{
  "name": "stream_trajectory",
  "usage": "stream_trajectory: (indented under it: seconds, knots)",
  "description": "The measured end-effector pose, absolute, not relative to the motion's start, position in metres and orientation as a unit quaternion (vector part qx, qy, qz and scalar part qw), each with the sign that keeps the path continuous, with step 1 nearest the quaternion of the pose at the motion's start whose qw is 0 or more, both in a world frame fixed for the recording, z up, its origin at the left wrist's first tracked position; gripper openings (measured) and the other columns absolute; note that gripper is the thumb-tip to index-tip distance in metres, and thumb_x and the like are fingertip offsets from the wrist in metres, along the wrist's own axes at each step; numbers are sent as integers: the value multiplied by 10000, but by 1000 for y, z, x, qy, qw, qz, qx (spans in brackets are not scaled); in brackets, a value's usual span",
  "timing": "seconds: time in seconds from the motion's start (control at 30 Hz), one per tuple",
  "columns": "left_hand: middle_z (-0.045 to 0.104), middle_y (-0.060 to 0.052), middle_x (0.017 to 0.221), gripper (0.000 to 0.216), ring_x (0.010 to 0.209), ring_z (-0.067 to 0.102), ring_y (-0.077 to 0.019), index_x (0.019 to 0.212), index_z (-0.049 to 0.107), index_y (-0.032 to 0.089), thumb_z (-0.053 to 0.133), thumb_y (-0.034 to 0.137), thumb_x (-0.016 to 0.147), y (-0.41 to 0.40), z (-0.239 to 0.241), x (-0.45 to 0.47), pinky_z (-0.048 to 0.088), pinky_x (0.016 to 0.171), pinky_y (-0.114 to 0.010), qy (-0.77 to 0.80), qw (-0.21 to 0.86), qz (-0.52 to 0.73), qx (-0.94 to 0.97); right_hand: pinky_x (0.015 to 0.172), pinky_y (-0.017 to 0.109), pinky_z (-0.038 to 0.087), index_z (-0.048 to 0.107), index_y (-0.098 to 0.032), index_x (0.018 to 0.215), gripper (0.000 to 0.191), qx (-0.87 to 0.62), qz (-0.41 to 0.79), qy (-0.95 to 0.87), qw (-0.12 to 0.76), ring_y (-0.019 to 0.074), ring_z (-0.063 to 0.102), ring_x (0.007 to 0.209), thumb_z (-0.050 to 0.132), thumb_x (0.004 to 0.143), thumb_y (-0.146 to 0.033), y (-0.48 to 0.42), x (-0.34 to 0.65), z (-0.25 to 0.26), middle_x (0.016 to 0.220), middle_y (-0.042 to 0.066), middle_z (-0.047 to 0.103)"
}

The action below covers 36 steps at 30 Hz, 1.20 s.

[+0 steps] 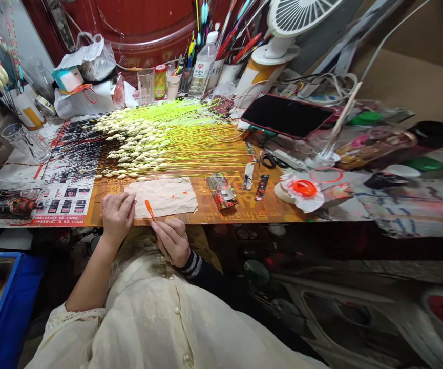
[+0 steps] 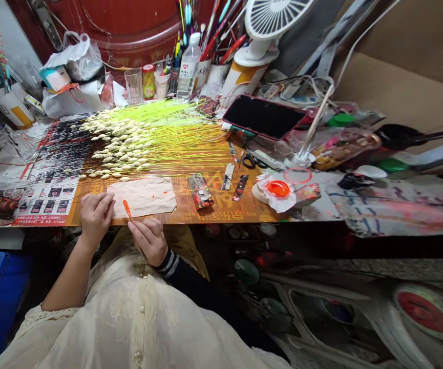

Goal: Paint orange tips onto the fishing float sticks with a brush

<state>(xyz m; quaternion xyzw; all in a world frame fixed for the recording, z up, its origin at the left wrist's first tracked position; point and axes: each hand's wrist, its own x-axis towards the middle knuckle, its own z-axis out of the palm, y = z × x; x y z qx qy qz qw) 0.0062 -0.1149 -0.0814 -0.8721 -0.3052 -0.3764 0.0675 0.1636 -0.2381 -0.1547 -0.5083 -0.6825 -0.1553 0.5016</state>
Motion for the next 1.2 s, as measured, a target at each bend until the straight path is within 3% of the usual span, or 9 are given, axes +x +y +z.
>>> stream_trajectory:
  seconds: [0.23, 1.2]
  knots:
    - [701, -78, 1061, 269, 956, 613, -203, 1196, 628, 218, 560, 214, 936, -116, -81, 6, 399, 945, -388, -304, 83, -378, -870, 943, 392, 480, 417, -207, 1479, 587, -491, -153, -689, 511, 193, 575, 989, 535, 915, -99, -232, 155, -149, 1126, 79, 713]
    - [704, -91, 1059, 295, 987, 617, -211, 1210, 622, 186, 554, 179, 923, -117, -84, 6, 409, 965, -386, -308, 102, -382, -865, 959, 387, 464, 407, -208, 1489, 578, -498, -154, -693, 498, 204, 579, 1052, 530, 933, -110, -229, 147, -148, 1176, 84, 701]
